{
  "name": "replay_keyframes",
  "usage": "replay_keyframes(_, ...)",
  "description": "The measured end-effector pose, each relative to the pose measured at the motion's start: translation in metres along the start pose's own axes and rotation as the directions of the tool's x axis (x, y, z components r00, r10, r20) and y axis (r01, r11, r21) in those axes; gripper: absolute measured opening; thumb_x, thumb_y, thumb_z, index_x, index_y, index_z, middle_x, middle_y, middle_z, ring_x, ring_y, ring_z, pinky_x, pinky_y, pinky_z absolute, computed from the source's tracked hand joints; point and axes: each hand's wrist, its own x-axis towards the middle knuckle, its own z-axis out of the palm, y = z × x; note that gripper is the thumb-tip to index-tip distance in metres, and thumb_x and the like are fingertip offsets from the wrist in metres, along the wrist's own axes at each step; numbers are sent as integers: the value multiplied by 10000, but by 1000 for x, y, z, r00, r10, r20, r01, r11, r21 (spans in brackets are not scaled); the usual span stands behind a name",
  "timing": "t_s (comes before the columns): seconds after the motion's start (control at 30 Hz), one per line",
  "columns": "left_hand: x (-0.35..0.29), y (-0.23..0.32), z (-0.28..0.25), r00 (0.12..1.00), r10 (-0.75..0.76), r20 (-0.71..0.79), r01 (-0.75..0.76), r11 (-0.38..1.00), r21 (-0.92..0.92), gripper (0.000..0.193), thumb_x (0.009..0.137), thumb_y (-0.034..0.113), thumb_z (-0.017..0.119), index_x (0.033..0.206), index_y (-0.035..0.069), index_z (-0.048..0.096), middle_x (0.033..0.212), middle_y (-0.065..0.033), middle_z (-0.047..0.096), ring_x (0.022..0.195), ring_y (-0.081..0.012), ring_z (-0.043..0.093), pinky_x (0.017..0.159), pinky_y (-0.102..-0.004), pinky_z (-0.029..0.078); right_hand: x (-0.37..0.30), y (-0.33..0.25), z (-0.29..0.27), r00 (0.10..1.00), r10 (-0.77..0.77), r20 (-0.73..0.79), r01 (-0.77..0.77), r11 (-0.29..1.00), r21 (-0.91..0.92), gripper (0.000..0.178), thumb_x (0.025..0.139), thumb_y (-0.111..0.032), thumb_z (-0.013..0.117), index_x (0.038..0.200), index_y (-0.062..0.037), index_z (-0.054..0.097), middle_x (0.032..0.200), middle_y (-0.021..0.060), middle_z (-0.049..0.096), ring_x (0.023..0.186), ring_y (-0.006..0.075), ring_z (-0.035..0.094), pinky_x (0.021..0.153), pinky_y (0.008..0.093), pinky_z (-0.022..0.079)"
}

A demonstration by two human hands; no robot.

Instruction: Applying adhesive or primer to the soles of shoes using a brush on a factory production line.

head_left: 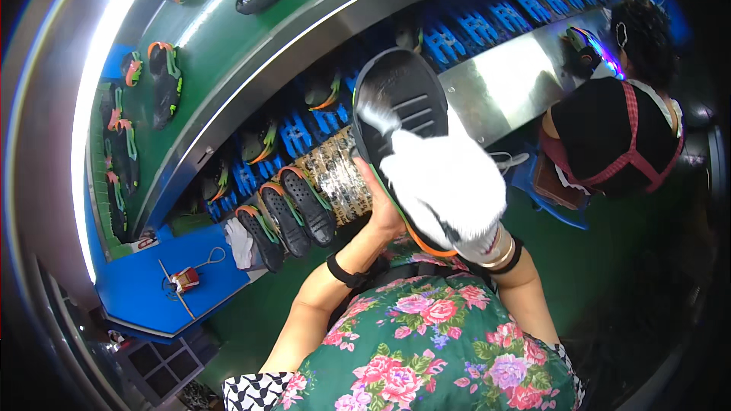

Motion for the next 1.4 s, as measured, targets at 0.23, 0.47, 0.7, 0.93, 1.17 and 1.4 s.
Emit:
replay_keyframes(0.23,9,-14,-27,1000,1,18,6,921,-389,971,925,851,173,1560,145,376,1508,-59,489,1362,-248,479,1180,-431,349,-7,9,3,980,187,71,-198,956,215,372,842,-54,717,1213,-32,712,1229,159,702,1093,303,674,938,418,523)
replay_keyframes(0.47,25,9,-37,999,21,34,-18,997,-75,1055,858,914,224,1539,128,398,1487,-95,513,1343,-276,514,1160,-476,383,20,8,-15,938,302,173,-340,898,279,310,800,-33,766,1107,-72,766,1086,125,752,986,259,714,876,375,557)
replay_keyframes(0.7,30,4,-48,999,26,40,-20,992,-125,977,911,860,236,1542,134,402,1477,-75,523,1340,-269,521,1157,-458,393,16,4,4,977,155,144,-180,967,179,270,845,-38,720,1108,-69,774,1079,112,756,949,259,713,804,361,565)
replay_keyframes(0.93,29,7,-49,1000,-7,-12,7,1000,-9,985,912,860,234,1542,121,400,1475,-89,529,1335,-281,529,1156,-466,396,4,5,-2,972,206,111,-220,967,130,276,823,-29,734,1098,-40,764,1091,139,750,941,283,717,797,372,569)
replay_keyframes(1.17,27,7,-50,997,-22,-71,27,997,67,994,913,860,232,1541,109,399,1472,-102,534,1331,-293,536,1155,-473,399,-11,22,-4,961,256,105,-276,909,312,286,809,-43,760,1095,-41,762,1036,116,759,889,273,718,771,363,575)
replay_keyframes(1.4,49,6,-72,881,138,452,152,823,-548,1026,909,867,223,1536,73,393,1467,-148,539,1319,-327,551,1153,-486,407,-10,27,4,955,239,175,-294,832,471,275,758,-31,802,1032,-52,781,1015,115,765,886,270,722,756,362,575)
